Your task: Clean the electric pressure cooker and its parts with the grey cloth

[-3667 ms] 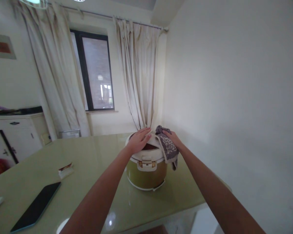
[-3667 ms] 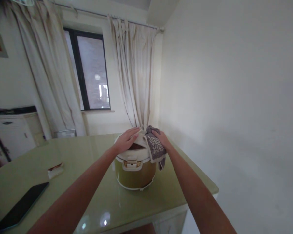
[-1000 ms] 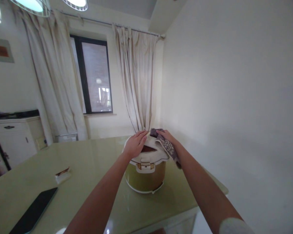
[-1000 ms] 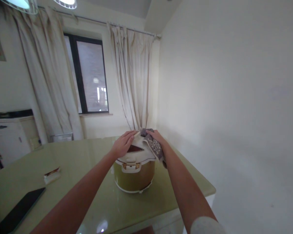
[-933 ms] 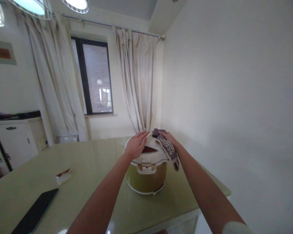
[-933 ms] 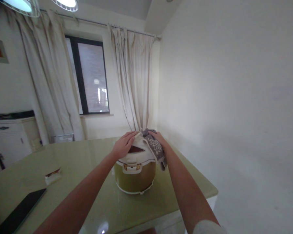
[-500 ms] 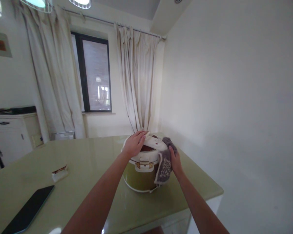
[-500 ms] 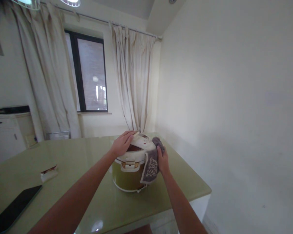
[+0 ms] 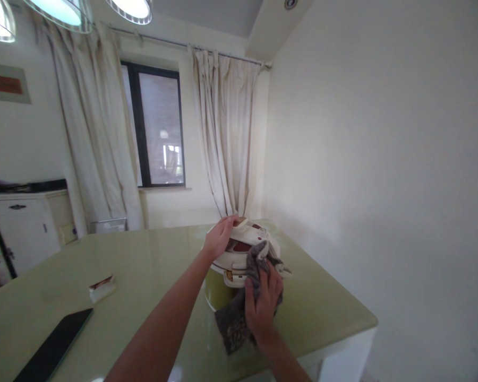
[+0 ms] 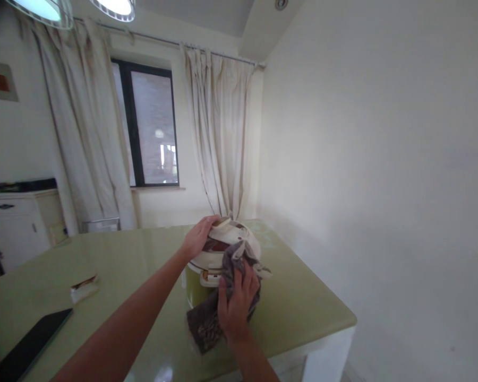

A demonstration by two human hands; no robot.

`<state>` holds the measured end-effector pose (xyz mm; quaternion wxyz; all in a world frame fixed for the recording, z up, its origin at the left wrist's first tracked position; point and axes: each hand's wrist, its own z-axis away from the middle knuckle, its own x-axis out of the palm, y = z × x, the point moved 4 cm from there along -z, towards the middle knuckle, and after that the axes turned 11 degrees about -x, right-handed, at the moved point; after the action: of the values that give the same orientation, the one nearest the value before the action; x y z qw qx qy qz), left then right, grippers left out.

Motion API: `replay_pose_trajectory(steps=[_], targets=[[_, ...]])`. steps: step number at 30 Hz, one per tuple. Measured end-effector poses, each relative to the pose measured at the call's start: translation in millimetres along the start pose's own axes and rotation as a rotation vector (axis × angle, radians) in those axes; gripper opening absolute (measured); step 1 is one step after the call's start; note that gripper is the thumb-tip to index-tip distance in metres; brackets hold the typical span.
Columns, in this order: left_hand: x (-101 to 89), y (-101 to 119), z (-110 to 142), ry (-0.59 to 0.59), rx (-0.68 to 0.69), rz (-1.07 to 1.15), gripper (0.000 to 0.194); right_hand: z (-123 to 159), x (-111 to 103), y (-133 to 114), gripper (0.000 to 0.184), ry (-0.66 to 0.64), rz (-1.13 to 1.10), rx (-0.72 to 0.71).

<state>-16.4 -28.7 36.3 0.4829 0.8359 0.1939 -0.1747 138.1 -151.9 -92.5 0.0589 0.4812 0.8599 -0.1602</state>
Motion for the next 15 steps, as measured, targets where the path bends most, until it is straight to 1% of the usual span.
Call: replay_pose_trajectory(steps=[1, 3, 4, 6, 8, 10, 11, 13, 15], targets=[[0.4, -5, -4, -0.019, -0.055, 0.064, 0.070, -21, -9, -3, 0.046, -0.043, 0.007, -0.062], [2.5, -13, -10, -0.086, -0.157, 0.200, 0.079, -60, -21, -10, 0.041, -0.213, 0.004, -0.190], [3.5, -14, -12, -0.123, -0.191, 0.260, 0.082, -77, -23, -14, 0.040, -0.309, 0.002, -0.246], [3.2, -12, -14, -0.184, -0.228, 0.342, 0.086, -106, -22, -24, 0.033, -0.472, 0.014, -0.337], [-0.2, -7, -15, -0.237, -0.251, 0.382, 0.086, -125, -11, -38, 0.028, -0.598, 0.032, -0.428], [-5.8, -2, -15, -0.286, -0.288, 0.410, 0.086, -133, 4, -55, 0.028, -0.669, 0.064, -0.506], [-8.6, -1, -15, -0.313, -0.308, 0.417, 0.087, -132, 11, -63, 0.028, -0.681, 0.090, -0.540], [-12.7, -1, -18, -0.373, -0.348, 0.425, 0.090, -126, 23, -79, 0.029, -0.672, 0.168, -0.595], [-14.4, -2, -22, -0.412, -0.384, 0.428, 0.089, -116, 32, -90, 0.032, -0.640, 0.243, -0.624]])
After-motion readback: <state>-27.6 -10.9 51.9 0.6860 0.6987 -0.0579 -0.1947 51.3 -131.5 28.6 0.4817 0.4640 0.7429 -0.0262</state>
